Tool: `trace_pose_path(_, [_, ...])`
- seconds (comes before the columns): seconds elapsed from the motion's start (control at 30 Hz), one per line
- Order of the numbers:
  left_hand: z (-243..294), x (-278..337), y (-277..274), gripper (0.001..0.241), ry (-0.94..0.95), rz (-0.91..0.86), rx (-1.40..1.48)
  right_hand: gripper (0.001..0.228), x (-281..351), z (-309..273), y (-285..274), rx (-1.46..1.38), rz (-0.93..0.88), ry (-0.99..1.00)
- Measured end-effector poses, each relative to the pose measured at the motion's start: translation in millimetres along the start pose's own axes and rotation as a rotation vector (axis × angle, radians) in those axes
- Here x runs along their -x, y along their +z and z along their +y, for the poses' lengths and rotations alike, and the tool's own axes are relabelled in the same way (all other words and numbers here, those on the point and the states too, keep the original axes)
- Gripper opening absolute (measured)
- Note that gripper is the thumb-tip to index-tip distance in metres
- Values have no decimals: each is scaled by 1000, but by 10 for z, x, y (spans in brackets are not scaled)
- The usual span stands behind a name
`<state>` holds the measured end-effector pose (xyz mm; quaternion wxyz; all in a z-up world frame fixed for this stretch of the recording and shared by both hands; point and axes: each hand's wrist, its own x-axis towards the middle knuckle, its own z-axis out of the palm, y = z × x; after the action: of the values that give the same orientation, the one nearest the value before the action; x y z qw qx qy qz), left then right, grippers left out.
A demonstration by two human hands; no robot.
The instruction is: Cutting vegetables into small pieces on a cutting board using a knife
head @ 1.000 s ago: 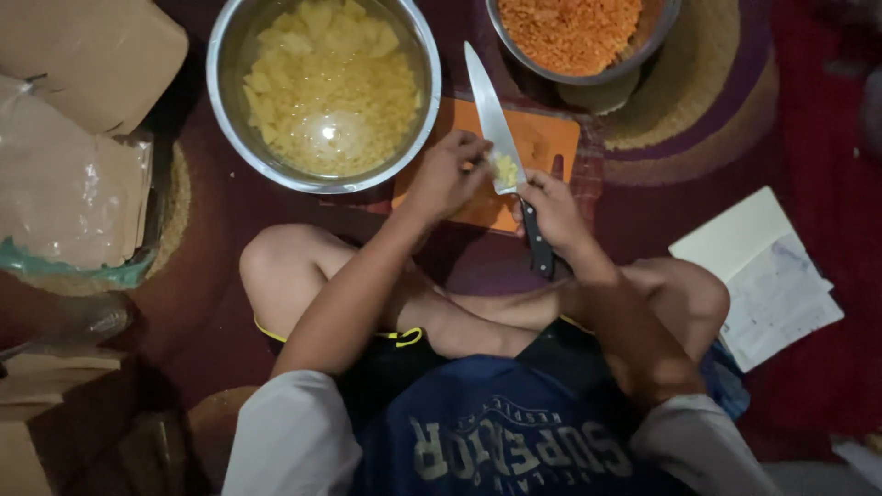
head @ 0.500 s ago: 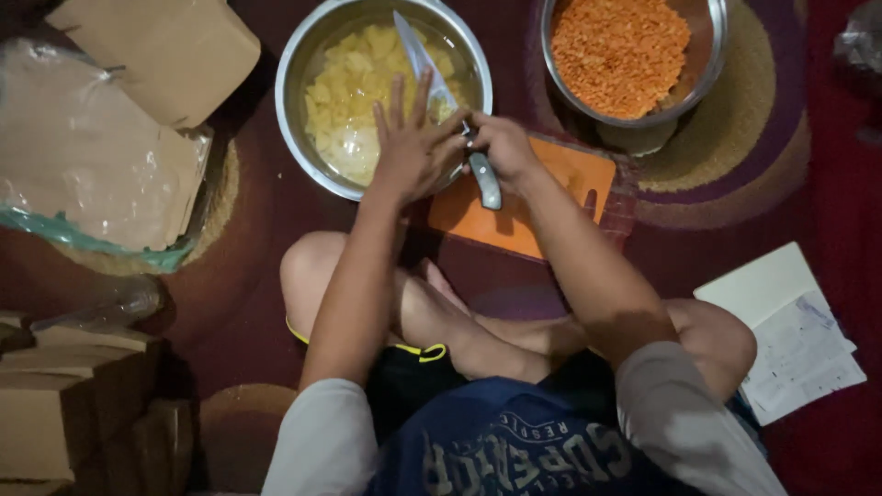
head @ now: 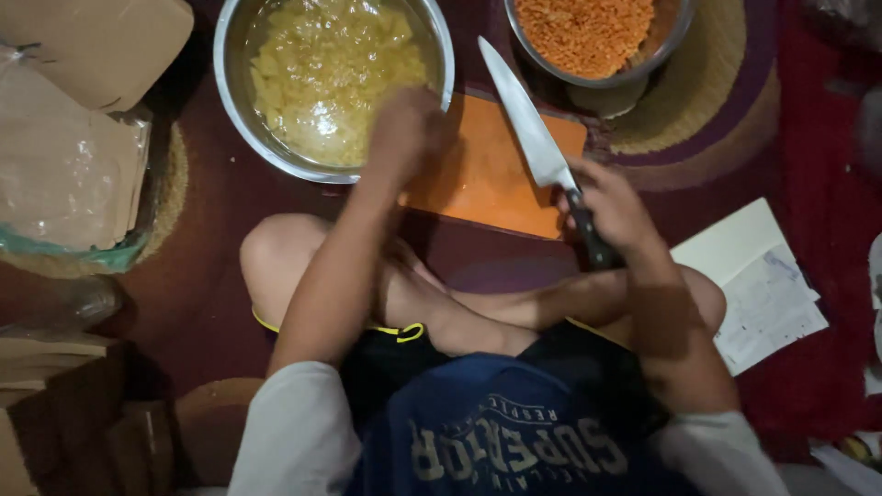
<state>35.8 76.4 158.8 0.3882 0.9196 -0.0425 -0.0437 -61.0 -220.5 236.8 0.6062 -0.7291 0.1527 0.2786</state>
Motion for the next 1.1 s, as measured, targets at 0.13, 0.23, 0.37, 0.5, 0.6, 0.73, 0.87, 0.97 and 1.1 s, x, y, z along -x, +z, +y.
trace_pose_path(0.13, [-376, 166, 1095, 19, 279, -358, -358, 63, -91, 964, -277, -204, 52, -153])
trace_pose_path(0.23, [-421, 323, 1323, 16, 336, -417, -441, 61, -186, 1096, -218, -44, 112, -178])
trace_pose_path(0.37, [-676, 309, 1604, 13, 430, -410, -539, 65, -341, 1095, -169, 31, 69, -225])
trace_pose_path(0.5, [-459, 396, 1431, 19, 429, -345, -569, 63, -421, 925, -117, 48, 38, -270])
trace_pose_path(0.6, [-175, 257, 981, 25, 309, -354, -498, 62, -454, 907, -57, 293, 86, -419])
trace_pose_path(0.73, [15, -199, 331, 46, -102, -340, -48, 61, -772, 1315, -154, 393, 95, -514])
trace_pose_path(0.87, [-202, -950, 44, 18, 33, 148, 106, 62, -930, 1291, -162, 448, 136, -504])
trace_pose_path(0.97, [-471, -1284, 85, 30, -125, 31, -119, 56, -986, 1330, -141, 473, 94, -483])
trace_pose_path(1.1, [-754, -1528, 365, 12, -193, 20, -375, 60, -1064, 1505, -192, 475, 96, -356])
